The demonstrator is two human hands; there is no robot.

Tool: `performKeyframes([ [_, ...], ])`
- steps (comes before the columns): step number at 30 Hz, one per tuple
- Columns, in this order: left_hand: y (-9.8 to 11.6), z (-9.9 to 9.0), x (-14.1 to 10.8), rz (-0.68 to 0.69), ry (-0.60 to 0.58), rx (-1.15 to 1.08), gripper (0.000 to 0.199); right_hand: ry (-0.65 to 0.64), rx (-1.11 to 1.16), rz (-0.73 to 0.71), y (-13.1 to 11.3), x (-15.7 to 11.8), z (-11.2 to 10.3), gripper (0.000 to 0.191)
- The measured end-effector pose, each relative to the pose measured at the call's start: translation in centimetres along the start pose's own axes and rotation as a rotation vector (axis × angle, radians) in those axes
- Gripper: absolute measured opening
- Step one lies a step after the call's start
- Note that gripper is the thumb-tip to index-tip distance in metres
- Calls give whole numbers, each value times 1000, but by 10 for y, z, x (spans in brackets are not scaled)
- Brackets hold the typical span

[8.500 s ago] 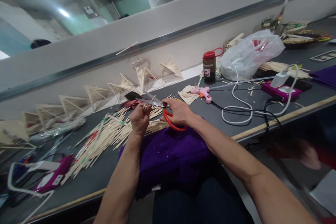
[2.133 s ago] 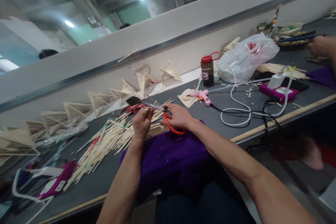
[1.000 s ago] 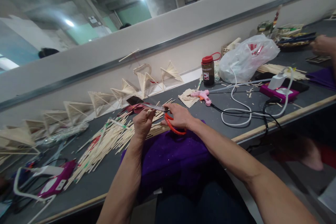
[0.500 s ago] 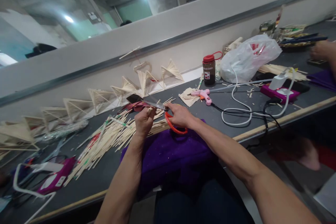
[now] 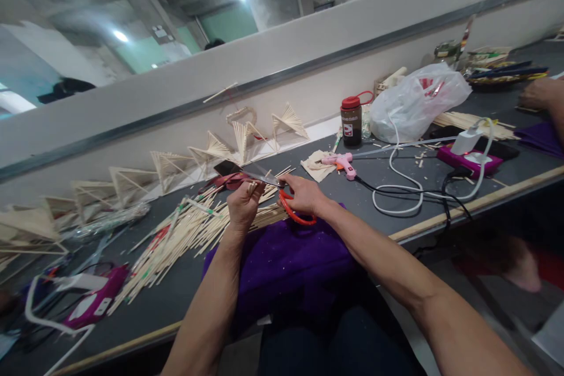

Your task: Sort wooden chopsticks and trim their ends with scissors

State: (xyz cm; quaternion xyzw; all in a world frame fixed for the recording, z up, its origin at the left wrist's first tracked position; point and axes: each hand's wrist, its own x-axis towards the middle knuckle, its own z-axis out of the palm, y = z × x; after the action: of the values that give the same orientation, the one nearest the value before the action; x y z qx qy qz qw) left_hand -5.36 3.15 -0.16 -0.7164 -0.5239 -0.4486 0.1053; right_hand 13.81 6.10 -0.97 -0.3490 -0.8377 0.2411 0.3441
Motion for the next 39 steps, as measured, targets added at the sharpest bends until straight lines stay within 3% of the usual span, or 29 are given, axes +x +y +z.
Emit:
performKeyframes([
  [5, 1, -1, -1, 52, 22, 71, 16, -25, -6, -8, -1, -1, -3, 58],
  [19, 1, -3, 0, 139, 19, 86, 17, -42, 6, -30, -1, -2, -4, 64],
  [31, 3, -3, 0, 101, -10, 132, 18, -18, 41, -6, -7, -2, -4, 39],
  [39, -1, 1, 0, 14, -54, 78, 14, -21, 18, 48, -10, -1, -6, 32],
])
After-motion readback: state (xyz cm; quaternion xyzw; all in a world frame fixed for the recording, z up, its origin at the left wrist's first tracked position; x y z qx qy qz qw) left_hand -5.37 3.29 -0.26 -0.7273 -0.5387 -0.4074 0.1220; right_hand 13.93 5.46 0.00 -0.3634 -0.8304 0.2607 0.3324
